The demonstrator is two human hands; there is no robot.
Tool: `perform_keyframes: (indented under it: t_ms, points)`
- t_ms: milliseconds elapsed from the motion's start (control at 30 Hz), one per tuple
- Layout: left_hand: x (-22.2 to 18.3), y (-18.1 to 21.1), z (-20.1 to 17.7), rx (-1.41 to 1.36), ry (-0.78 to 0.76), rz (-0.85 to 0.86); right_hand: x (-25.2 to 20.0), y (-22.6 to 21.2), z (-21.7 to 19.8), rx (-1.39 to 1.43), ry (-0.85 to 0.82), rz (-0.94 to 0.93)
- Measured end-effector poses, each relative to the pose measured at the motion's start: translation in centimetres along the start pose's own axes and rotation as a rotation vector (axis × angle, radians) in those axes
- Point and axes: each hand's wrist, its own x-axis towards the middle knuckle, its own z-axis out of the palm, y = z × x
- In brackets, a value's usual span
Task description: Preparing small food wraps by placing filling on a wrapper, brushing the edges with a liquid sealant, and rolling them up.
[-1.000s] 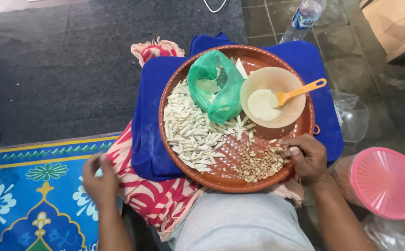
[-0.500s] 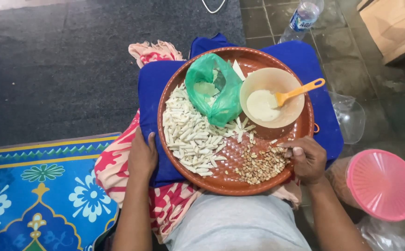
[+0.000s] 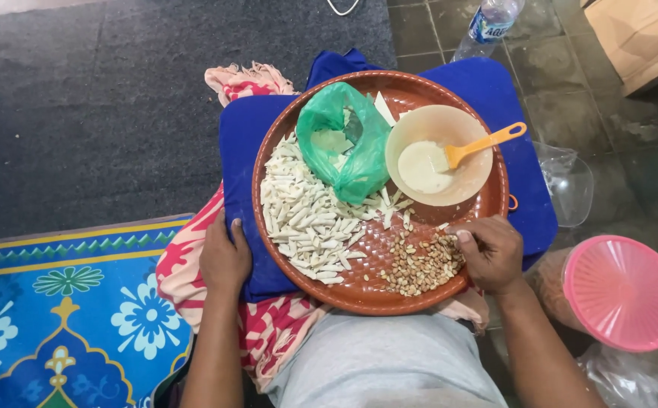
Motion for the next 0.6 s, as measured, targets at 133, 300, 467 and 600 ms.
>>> perform_keyframes:
  t_ms: [133,300,467,600]
  points:
    - [-0.1,-0.3,0.0,-0.066,0.026,0.031,0.4,0.0,-0.2,-0.045,-0.030,0.012]
    - [-0.2,-0.1,-0.2,-0.122,0.026,-0.002,1.0,-1.1,-0.6,-0.079,-0.085,0.000]
    - [-0.2,-0.3,-0.2,-0.175,0.024,-0.012,1.5,-1.8,-0.8,-0.096,-0.127,0.020]
    - [-0.2,-0.5,-0.1,-0.196,0.022,-0.029,1.7,-2.0,-0.9,-0.093,-0.138,0.033]
